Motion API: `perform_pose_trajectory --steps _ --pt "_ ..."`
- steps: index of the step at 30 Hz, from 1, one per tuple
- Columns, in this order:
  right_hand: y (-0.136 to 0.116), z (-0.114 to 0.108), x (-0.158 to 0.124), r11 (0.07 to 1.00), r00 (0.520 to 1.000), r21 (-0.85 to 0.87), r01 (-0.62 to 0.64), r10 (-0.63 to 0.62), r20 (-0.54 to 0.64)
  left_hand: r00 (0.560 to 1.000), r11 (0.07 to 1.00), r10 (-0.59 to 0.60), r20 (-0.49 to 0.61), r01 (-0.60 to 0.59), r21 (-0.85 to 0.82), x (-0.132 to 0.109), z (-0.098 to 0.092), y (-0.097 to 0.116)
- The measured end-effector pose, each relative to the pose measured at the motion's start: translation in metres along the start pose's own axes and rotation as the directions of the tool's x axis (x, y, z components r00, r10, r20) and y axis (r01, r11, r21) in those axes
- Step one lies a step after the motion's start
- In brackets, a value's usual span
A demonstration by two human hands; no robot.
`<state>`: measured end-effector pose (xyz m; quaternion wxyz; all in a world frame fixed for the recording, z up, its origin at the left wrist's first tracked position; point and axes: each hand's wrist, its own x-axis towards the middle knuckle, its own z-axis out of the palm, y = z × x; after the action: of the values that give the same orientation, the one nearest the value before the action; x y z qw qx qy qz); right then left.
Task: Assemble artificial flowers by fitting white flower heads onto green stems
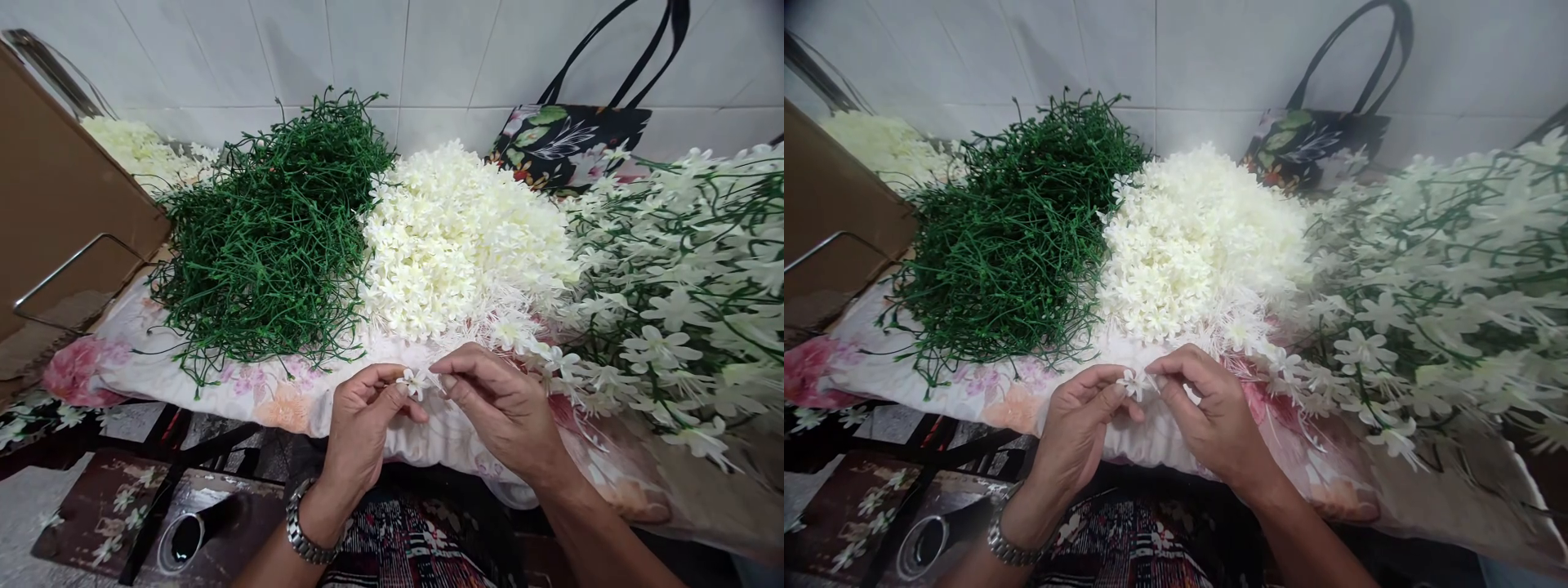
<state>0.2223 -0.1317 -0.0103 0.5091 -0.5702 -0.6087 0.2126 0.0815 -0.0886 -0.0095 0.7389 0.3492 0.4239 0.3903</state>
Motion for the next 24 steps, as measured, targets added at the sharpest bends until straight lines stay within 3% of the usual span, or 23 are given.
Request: perform_pose_trajectory --steps 10,24 --pt "-0.007 0.015 -0.004 0.977 0.983 -0.164 0.136 -0.154 -0.103 0.999 1.000 0.007 0.034 -0.007 -0.015 -0.003 0.000 -0.003" --pt "-0.002 0.019 -0.012 0.827 0.902 -0.422 0.371 -0.429 -0.048 0.999 0.995 0.035 -0.031 -0.038 -0.089 -0.004 -0.004 -0.005"
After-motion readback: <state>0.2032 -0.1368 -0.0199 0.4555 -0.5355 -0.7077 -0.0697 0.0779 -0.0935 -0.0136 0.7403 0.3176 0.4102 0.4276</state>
